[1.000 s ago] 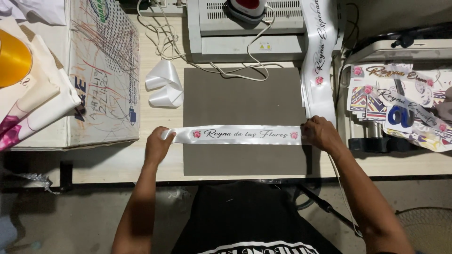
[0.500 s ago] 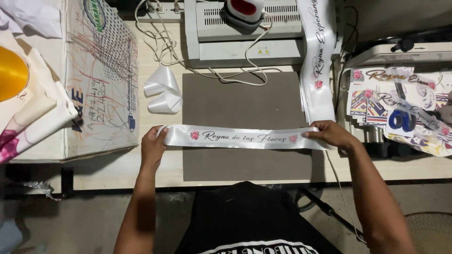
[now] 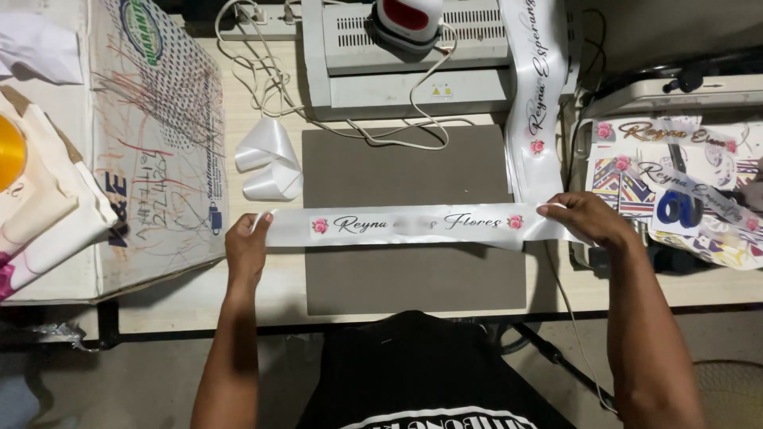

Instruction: The person aligns a white satin sash on a work surface and uses a handheld laser device to mark the fabric. They then handle a roll of yellow ribbon, unroll a section, and cut it with scissors.

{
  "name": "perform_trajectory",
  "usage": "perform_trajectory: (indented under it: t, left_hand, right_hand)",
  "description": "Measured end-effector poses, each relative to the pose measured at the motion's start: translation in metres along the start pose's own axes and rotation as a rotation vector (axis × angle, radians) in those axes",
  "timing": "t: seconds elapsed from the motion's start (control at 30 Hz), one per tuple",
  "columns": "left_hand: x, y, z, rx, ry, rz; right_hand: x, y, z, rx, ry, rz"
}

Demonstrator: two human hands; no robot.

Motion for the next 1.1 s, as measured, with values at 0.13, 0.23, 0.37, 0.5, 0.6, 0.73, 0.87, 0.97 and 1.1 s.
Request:
perform_trajectory:
  t: [0.13, 0.23, 0.37, 0.5, 0.6, 0.73, 0.87, 0.97, 1.1]
  left_hand:
    - [-0.001, -0.008, 0.0, 0.053, -0.014, 0.051]
    - [0.001, -0.006, 0.0, 0.001, -0.049, 0.042]
    - [-0.001, -0.021, -0.003, -0.063, -0.06, 0.126]
    - [-0.004, -0.046, -0.008, -0.271, -0.088, 0.12]
    - [0.003, -0.042, -0.012, -0.494, -0.073, 0.074]
    - [0.013, -0.039, -0.009, -0.683, 0.117, -0.296]
    - [0.04, -0.024, -0.028, -0.962, 0.211, -0.317]
    - [0.065, -0.028, -0.047, -1.044, 0.22, -0.407]
    - [0.107, -0.019, -0.063, -0.958, 0.429, -0.771]
  right_hand:
    - [0.003, -0.01, 0.0, 0.028, -0.009, 0.04]
    - [0.008, -0.016, 0.0, 0.077, -0.043, 0.01]
    - [-0.004, 0.003, 0.004, 0.175, -0.049, -0.069]
    - [-0.014, 0.009, -0.005, 0.257, -0.029, -0.08]
    - [-0.069, 0.046, -0.014, 0.585, 0.022, 0.204]
    - [0.002, -0.04, -0.038, 0.699, 0.485, 0.383]
    - [0.017, -0.104, -0.101, 0.389, 0.43, 0.575]
    - [0.013, -0.149, -0.174, 0.377, 0.317, 0.775]
    - [0.031, -0.218, -0.261, 0.392, 0.199, 1.086]
Point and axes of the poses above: each hand's wrist, its own x-axis away from the middle knuckle, its own z-axis out of the back of the hand, y = z × x, the point moved 7 cm from there along -x, towards the middle knuckle, and after that the axes turned 8 degrees about -y, right-handed, at the moved point
